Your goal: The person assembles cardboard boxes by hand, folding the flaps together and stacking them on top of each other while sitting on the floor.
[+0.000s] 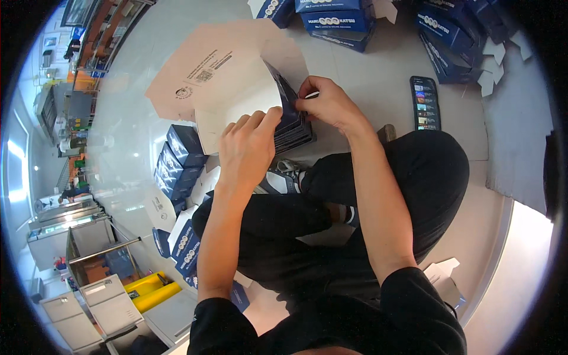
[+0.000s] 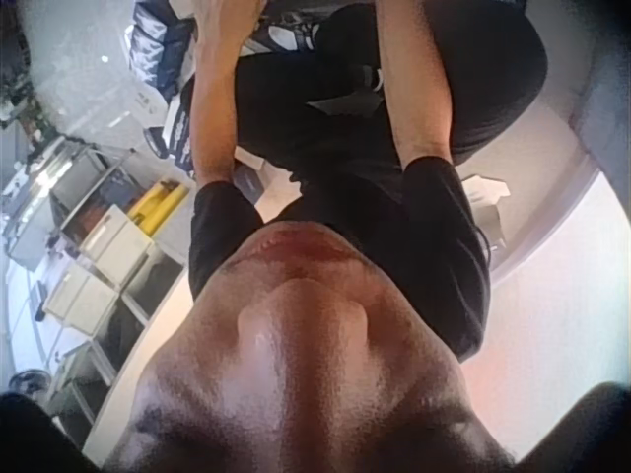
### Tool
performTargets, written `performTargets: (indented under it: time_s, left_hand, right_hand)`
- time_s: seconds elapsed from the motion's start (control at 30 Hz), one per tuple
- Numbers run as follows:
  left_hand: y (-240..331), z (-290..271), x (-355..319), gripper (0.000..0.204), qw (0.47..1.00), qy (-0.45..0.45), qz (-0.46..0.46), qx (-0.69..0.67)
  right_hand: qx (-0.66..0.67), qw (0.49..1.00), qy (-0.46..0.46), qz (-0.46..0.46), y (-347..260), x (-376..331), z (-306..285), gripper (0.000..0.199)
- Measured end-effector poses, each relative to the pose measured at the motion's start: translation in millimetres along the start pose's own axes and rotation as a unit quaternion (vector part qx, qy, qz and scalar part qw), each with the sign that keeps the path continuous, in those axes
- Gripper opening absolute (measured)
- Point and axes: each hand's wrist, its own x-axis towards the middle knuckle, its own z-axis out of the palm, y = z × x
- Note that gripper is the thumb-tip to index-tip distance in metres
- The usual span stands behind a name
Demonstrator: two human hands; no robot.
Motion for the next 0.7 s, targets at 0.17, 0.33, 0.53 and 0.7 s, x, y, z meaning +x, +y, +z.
performTargets:
  time_s: [0.17, 0.33, 0.53, 0.7]
  left_hand:
    - [6.3, 4.2, 1.2, 0.018, 1.0, 0.0, -0.009, 0.014]
    - [7.6, 1.6, 1.0, 0.013, 0.995, -0.082, 0.03, -0.053]
    - [-3.3, -21.4, 37.7, 0.02, 0.995, -0.046, -0.011, -0.089]
    - [-28.9, -3.8, 72.5, 0.02, 0.976, -0.035, 0.194, 0.092]
  right_hand:
    - [0.017, 0.999, -0.043, 0.018, -0.4, -4.5, -7.6, 0.024]
    - [-0.01, 1.0, -0.021, -0.014, 9.4, -2.4, -5.6, 0.024]
    - [-0.11, 0.992, 0.048, -0.034, 0.5, -9.0, -3.4, 0.036]
    - [-0.149, 0.979, 0.107, -0.088, -14.2, -10.9, 5.2, 0.029]
